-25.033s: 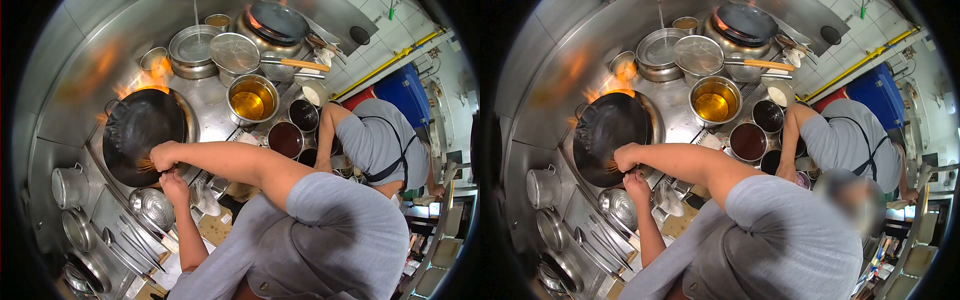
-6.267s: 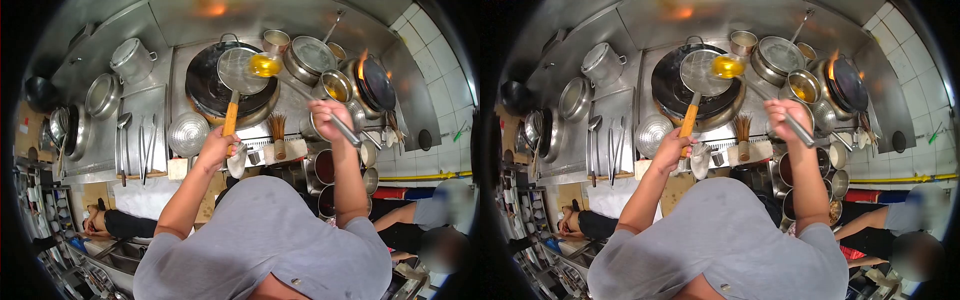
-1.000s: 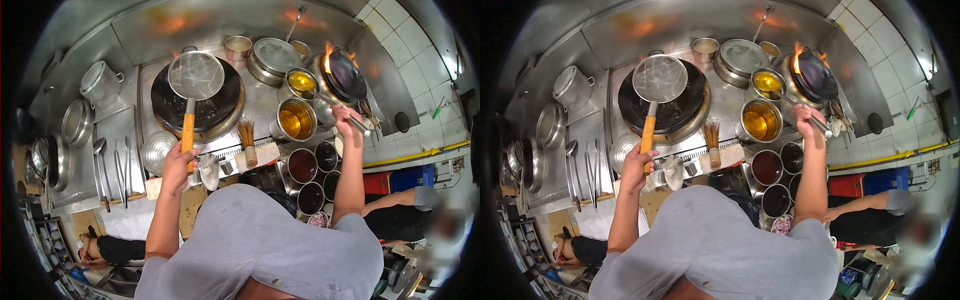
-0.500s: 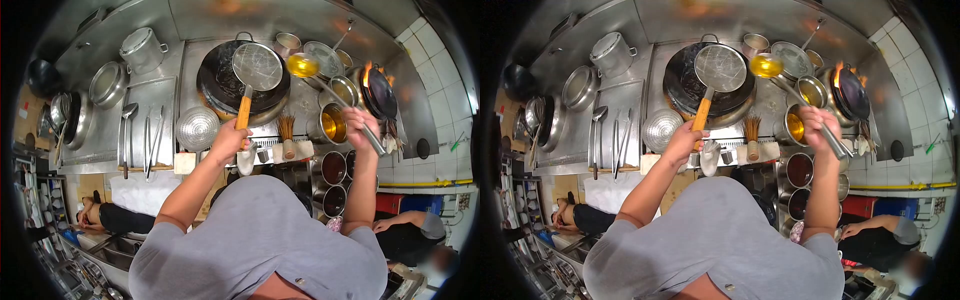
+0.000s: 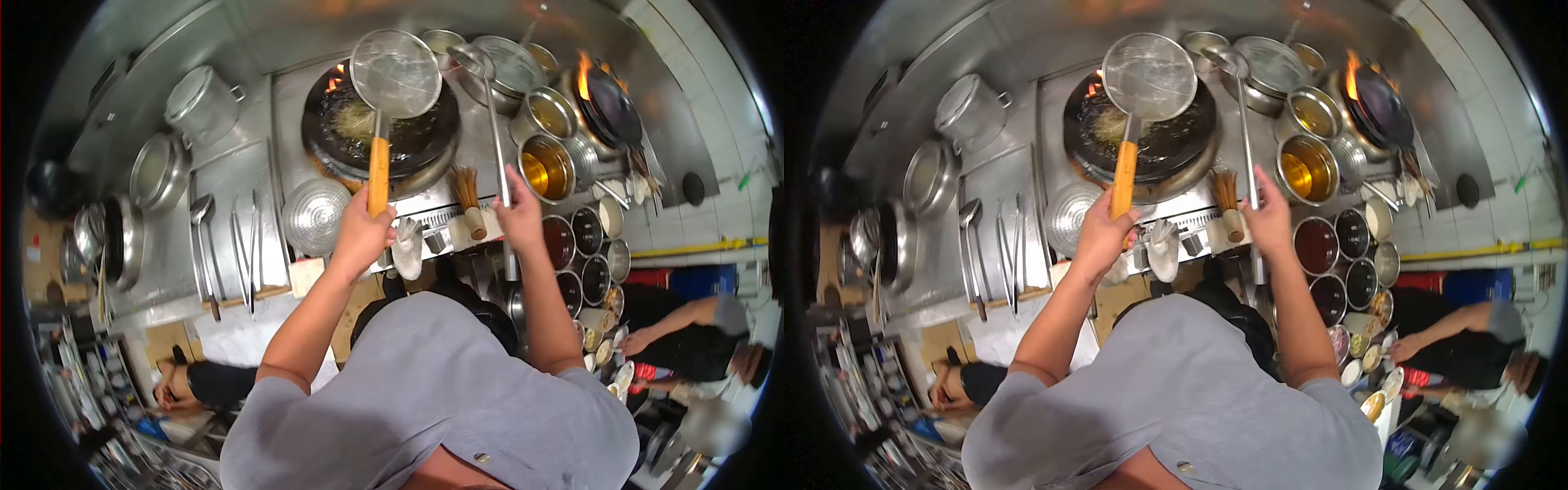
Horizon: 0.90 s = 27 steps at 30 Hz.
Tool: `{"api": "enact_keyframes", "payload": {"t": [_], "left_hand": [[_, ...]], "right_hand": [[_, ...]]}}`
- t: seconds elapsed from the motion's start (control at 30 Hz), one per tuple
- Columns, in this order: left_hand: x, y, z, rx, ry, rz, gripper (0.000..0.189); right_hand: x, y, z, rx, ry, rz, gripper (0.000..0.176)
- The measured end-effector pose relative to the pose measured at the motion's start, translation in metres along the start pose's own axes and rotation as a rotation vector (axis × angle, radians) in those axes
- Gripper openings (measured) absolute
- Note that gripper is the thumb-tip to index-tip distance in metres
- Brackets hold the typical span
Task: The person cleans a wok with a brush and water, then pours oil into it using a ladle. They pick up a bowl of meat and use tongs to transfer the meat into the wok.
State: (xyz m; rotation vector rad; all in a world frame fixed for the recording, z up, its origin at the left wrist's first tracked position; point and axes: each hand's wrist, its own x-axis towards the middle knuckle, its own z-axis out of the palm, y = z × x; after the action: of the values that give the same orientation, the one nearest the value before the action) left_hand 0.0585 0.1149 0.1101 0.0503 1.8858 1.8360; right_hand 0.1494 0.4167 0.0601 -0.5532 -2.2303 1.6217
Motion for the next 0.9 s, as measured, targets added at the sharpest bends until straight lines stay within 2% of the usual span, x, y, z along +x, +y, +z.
{"api": "enact_keyframes", "payload": {"t": [0.03,0.07,0.1,0.13,0.2,0.3,0.37,0.4,0.47,0.53,0.6,0.63,0.67,0.73,0.77,0.8,0.87,0.9], "left_hand": [[0.003,-0.001,0.004,0.041,0.015,0.03,0.044],[0.007,-0.001,0.009,0.062,-0.036,0.029,0.044],[0.012,0.001,0.014,0.074,-0.053,0.04,0.042],[0.018,0.004,0.022,0.087,-0.075,0.051,0.041],[0.034,0.014,0.043,0.097,-0.158,0.063,0.037],[0.069,0.018,0.084,0.001,-0.326,0.005,0.035],[0.099,0.014,0.121,-0.093,-0.481,-0.033,0.034],[0.111,0.013,0.142,-0.122,-0.526,-0.044,0.027],[0.139,0.009,0.187,-0.122,-0.588,-0.094,0.021],[0.166,0.0,0.231,-0.137,-0.631,-0.108,0.02],[0.18,-0.012,0.273,-0.195,-0.68,-0.128,0.019],[0.203,-0.028,0.291,-0.196,-0.714,-0.133,0.018],[0.224,-0.042,0.304,-0.194,-0.753,-0.147,0.016],[0.233,-0.054,0.324,-0.229,-0.733,-0.266,0.022],[0.236,-0.063,0.326,-0.231,-0.794,-0.269,0.027],[0.234,-0.073,0.323,-0.239,-0.856,-0.274,0.033],[0.211,-0.085,0.316,-0.152,-0.785,-0.218,0.046],[0.173,-0.076,0.307,-0.146,-0.765,-0.264,0.049]], "right_hand": [[-0.007,0.014,0.008,-0.123,0.064,-0.091,0.072],[-0.012,0.039,0.012,-0.188,0.109,-0.098,0.071],[-0.023,0.027,0.017,-0.149,0.123,0.083,0.069],[-0.018,0.086,0.02,-0.199,0.153,0.092,0.067],[-0.026,0.077,0.02,-0.315,0.197,0.133,0.066],[-0.033,0.126,0.021,-0.471,0.274,0.07,0.066],[-0.042,0.131,0.02,-0.523,0.175,0.216,0.065],[-0.045,0.138,0.02,-0.512,0.208,0.228,0.065],[-0.05,0.158,0.024,-0.557,0.116,0.251,0.065],[-0.049,0.171,0.022,-0.53,0.149,0.297,0.06],[-0.049,0.189,0.022,-0.601,0.037,0.355,0.055],[-0.054,0.155,0.016,-0.721,0.011,0.435,0.052],[-0.058,0.143,0.019,-0.718,0.084,0.486,0.054],[-0.083,0.112,0.016,-0.551,0.254,0.344,0.056],[-0.1,0.091,0.012,-0.441,0.261,0.309,0.054],[-0.122,0.07,0.006,-0.314,0.273,0.236,0.067],[-0.17,0.056,0.016,-0.149,0.526,0.025,0.058],[-0.198,0.032,0.006,-0.073,0.555,0.074,0.052]]}}
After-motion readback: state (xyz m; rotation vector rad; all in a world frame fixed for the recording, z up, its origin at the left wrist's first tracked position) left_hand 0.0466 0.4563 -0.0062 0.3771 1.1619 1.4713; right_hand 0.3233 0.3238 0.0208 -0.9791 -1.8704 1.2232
